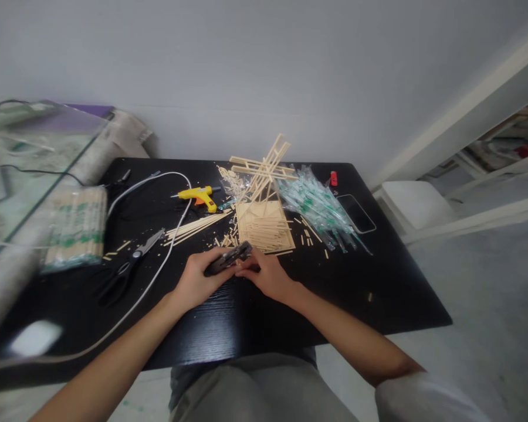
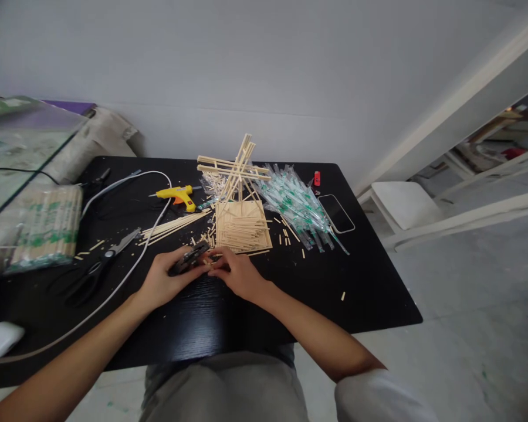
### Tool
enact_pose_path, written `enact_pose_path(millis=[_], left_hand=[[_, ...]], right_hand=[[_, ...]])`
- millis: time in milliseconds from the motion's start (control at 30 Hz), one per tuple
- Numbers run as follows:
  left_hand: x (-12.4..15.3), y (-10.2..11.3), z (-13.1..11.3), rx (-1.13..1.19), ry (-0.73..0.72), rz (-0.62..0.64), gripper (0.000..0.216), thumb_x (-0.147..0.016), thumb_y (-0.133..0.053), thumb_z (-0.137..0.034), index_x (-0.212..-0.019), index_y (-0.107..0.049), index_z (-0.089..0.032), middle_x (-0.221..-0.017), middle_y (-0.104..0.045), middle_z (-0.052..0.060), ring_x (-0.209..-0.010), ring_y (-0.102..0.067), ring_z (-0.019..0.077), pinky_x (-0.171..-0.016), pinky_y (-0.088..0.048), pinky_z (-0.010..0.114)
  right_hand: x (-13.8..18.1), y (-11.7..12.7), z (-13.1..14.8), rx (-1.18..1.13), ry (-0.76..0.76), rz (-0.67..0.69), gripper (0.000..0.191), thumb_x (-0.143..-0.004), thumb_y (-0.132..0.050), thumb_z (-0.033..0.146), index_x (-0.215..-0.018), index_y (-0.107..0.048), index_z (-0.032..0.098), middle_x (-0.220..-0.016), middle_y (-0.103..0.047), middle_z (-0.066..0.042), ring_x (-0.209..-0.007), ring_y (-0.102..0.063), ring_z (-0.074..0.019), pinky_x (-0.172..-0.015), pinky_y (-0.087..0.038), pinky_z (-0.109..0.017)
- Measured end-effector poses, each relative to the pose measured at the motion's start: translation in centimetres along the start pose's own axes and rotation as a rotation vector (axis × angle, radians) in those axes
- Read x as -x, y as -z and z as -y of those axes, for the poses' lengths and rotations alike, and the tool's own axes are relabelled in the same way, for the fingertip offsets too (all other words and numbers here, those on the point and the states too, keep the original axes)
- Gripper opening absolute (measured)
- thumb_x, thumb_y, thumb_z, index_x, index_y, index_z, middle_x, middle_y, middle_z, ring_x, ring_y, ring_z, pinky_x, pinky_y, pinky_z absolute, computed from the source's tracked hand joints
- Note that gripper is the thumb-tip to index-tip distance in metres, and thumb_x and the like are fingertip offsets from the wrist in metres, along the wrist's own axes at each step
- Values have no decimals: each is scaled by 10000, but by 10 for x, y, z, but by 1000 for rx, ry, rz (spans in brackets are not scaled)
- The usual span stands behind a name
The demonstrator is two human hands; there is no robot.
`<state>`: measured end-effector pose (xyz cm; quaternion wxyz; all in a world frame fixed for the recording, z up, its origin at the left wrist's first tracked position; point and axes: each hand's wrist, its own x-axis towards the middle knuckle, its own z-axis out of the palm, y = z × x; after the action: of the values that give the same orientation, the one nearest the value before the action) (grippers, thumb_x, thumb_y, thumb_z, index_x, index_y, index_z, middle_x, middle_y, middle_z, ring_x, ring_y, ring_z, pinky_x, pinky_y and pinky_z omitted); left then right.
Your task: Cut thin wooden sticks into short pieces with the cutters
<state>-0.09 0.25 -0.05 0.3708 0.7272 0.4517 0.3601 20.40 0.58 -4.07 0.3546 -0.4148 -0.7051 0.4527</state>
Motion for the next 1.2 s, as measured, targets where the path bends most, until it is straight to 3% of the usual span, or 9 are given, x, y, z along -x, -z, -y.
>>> enact_pose_path(millis=[100, 200, 267, 433, 567, 733, 1200], left_hand=[[-4, 10, -9, -91, 0, 70, 247, -869, -706, -410, -998, -693, -199, -882, -753, -5, -779, -691, 153, -743, -537, 258], [-3, 27, -22, -252, -8, 93, 272, -926, -617, -412, -1114, -649, -217, -1006, -745, 11, -878, -693, 173, -818, -531, 281], [1, 40, -26, -391, 13, 89, 292, -937, -582, -424, -1140, -609, -216, -998, -740, 21, -839, -696, 186, -782, -533, 287], [24, 56, -15, -694, -2, 109, 319, -937, -533, -397, -1186, -556, -200, -1094, -710, 87, -967, -692, 265, -847, -530, 365], [36, 53, -8, -925, -46, 109, 333, -923, -529, -336, -1206, -541, -160, -1098, -683, 138, -966, -663, 308, -875, -513, 419], [35, 45, -16, -1092, -117, 151, 312, -920, -527, -272, -1199, -547, -132, -1090, -670, 157, -993, -647, 326, -907, -487, 455], [29, 38, -29, -1245, -116, 272, 233, -891, -568, -216, -1097, -642, -137, -955, -657, 136, -891, -651, 315, -821, -512, 429]], right_hand=[[0, 0, 1, -6, -22, 12, 461, -842, -787, 195, -1256, -584, 208, -912, -802, -25, -860, -767, -220, -852, -561, -354], [0, 0, -1, -24, -23, 19, 449, -837, -789, 185, -1234, -579, 209, -890, -798, -18, -862, -766, -211, -863, -560, -350], [0, -1, -2, -36, -31, 15, 440, -831, -789, 171, -1217, -582, 213, -877, -795, -10, -855, -764, -203, -867, -559, -344], [-2, -3, -1, -58, -54, 16, 467, -823, -787, 153, -1234, -576, 226, -874, -791, 0, -864, -761, -197, -865, -555, -333], [-2, -1, 4, -53, -60, 33, 495, -822, -782, 140, -1256, -557, 222, -872, -786, -5, -872, -756, -196, -866, -544, -328], [-2, 1, 7, -16, -31, 63, 492, -841, -741, 99, -1275, -537, 212, -878, -765, -8, -879, -746, -191, -856, -527, -311], [-2, 4, 9, 123, 36, 55, 389, -884, -672, 130, -1252, -584, 221, -911, -712, -17, -772, -682, -180, -753, -492, -273]])
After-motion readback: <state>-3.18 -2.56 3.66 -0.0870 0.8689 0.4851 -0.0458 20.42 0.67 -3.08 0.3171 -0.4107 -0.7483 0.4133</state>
